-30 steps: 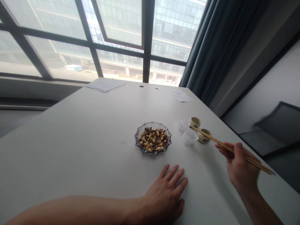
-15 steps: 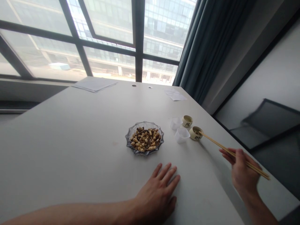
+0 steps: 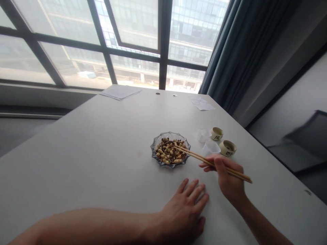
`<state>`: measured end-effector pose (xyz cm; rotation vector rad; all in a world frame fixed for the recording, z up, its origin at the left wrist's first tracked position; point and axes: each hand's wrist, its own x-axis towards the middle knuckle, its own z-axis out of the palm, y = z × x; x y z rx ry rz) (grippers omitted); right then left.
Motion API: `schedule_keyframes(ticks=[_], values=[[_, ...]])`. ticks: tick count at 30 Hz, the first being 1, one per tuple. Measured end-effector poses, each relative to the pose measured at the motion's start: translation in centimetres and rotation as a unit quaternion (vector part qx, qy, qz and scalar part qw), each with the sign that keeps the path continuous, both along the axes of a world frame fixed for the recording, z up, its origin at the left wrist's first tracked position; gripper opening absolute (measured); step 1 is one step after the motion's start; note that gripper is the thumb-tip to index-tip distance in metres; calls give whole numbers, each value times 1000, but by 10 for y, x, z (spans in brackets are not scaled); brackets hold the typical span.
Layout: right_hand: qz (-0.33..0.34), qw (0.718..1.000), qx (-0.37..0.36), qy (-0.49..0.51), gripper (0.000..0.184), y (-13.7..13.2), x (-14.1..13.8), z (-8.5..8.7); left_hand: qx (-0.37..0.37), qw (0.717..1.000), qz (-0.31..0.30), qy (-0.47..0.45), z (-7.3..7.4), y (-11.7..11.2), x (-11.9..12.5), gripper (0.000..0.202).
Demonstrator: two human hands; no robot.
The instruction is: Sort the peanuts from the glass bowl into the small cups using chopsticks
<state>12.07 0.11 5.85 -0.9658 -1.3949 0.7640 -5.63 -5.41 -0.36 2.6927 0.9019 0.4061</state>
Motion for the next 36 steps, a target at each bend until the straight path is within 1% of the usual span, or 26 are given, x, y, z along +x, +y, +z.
schedule_keyframes(ticks=[2, 4, 7, 13, 17, 22, 31, 36], values=[[54, 998, -2, -9, 25, 9, -18, -6, 5, 1000, 4, -2, 2, 0, -1, 55], [94, 995, -5, -23, 24, 17, -30, -11, 4, 1000, 2, -5, 6, 0, -2, 55], [115, 992, -8, -42, 23, 24, -40, -14, -3, 1000, -7, -9, 11, 0, -4, 55], [119, 991, -14, -56, 24, 28, -47, -13, 2, 1000, -5, -15, 13, 0, -6, 53], [122, 991, -34, -42, 30, 27, -52, -12, -1, 1000, -3, -17, 12, 0, -4, 53], [107, 992, -52, -34, 33, 23, -53, -12, 1, 1000, -2, -19, 11, 1, -4, 53], [100, 993, -29, -51, 29, 21, -49, -9, -2, 1000, -9, -13, 13, 1, -5, 55], [98, 993, -45, -57, 30, 24, -53, -7, -3, 1000, -7, -11, 13, 1, -4, 54]])
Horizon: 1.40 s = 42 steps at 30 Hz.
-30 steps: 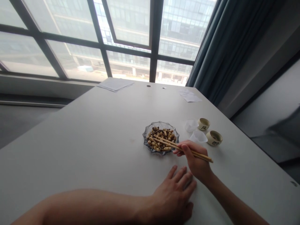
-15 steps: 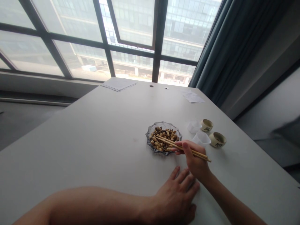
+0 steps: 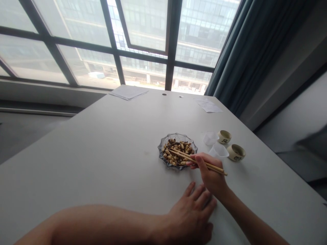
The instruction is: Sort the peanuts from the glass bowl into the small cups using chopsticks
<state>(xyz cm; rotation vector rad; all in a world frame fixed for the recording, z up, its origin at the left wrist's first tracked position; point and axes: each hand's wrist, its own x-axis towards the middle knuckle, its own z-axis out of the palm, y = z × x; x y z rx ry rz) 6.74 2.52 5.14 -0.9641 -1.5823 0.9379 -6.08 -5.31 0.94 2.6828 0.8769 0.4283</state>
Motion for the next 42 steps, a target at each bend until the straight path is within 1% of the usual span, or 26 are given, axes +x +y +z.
schedule_keyframes(ticks=[3, 8, 13, 16, 21, 26, 32, 42], values=[[-21, 1000, -19, 14, 34, 1, -3, -3, 3, 1000, -4, -2, 0, 0, 0, 55], [-71, 993, -56, 69, 38, 0, -7, -8, 0, 1000, -1, -6, -1, 0, 0, 55], [-106, 982, -90, 129, 44, 2, -8, -7, 1, 1000, -4, -3, -1, 0, -1, 55], [-119, 977, -102, 148, 47, 3, -6, -6, 3, 1000, -5, -1, -1, -1, -2, 55], [-101, 982, -94, 131, 45, 3, -4, -6, -3, 1000, -5, -2, -2, -1, -2, 56], [-77, 987, -84, 109, 44, 4, -10, -5, 0, 1000, -2, 1, -2, 0, -1, 56], [-86, 983, -104, 122, 48, 8, -19, -9, 10, 1000, -5, 6, -1, 1, -1, 54], [-92, 975, -119, 162, 45, 11, -20, -19, 8, 1000, -1, 8, 0, 0, 0, 53]])
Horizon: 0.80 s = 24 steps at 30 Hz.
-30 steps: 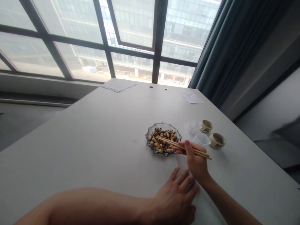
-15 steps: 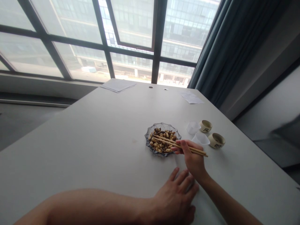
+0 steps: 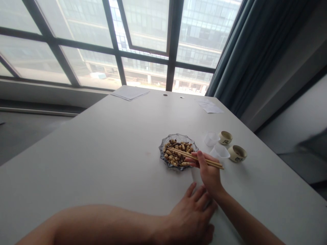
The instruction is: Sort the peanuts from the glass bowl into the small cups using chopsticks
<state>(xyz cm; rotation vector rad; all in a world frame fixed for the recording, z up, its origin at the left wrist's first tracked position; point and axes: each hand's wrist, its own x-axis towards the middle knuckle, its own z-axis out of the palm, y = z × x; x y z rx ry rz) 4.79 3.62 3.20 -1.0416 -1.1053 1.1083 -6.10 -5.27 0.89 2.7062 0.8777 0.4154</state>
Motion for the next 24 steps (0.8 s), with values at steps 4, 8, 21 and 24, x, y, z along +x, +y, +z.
schedule_keyframes(ticks=[4, 8, 21, 24], values=[[-17, 1000, -7, 18, 47, 2, -1, -1, -1, 1000, 1, -7, 0, 0, 0, 54], [-30, 999, -7, 22, 47, 3, -1, 0, -1, 1000, 1, -8, 1, 0, 0, 56], [-56, 998, 14, 40, 42, 4, 15, -1, -13, 1000, -2, -9, 1, -2, -2, 58], [-81, 995, 17, 59, 40, 0, 29, 9, -9, 1000, -6, -6, 0, -2, -2, 56]])
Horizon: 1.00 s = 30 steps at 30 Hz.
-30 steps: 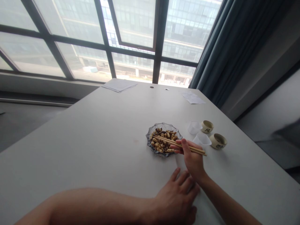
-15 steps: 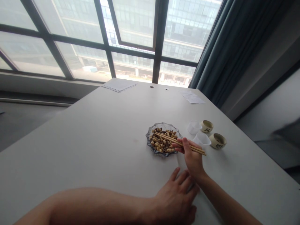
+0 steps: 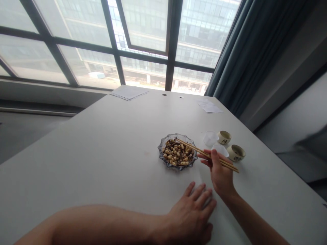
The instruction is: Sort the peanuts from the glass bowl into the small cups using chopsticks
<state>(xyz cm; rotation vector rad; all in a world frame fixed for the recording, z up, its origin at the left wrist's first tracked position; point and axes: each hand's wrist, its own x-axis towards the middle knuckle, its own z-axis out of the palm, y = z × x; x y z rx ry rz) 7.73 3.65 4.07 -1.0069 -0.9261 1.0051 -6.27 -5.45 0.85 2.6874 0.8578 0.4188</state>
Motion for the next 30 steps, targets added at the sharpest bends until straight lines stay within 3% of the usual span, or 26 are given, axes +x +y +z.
schedule_keyframes(ticks=[3, 7, 12, 15, 17, 20, 25, 27, 30], values=[[-50, 998, 14, 20, 38, -9, 26, 15, 3, 1000, 1, 6, -4, 1, 1, 54], [-119, 993, 28, 5, 41, -25, 82, 26, 4, 1000, 7, 11, -12, 1, 4, 56], [-215, 975, 43, -39, 43, -39, 157, 15, -1, 1000, 11, 6, -18, 2, 6, 56], [-253, 953, 63, -154, 37, -46, 185, 5, -5, 1000, 13, 4, -19, 4, 6, 56], [-248, 919, 90, -294, 31, -51, 196, 2, -4, 1000, 13, 5, -19, 4, 6, 56], [-190, 840, 168, -480, 21, -55, 207, 1, -3, 1000, 11, 6, -18, 4, 6, 57], [-127, 708, 289, -632, 12, -55, 215, 12, -7, 1000, 11, 10, -16, 3, 6, 57], [-99, 681, 307, -657, 13, -53, 215, 17, -8, 1000, 9, 9, -16, 3, 6, 57], [-66, 671, 320, -666, 13, -51, 212, 23, -9, 1000, 8, 7, -15, 3, 5, 56]])
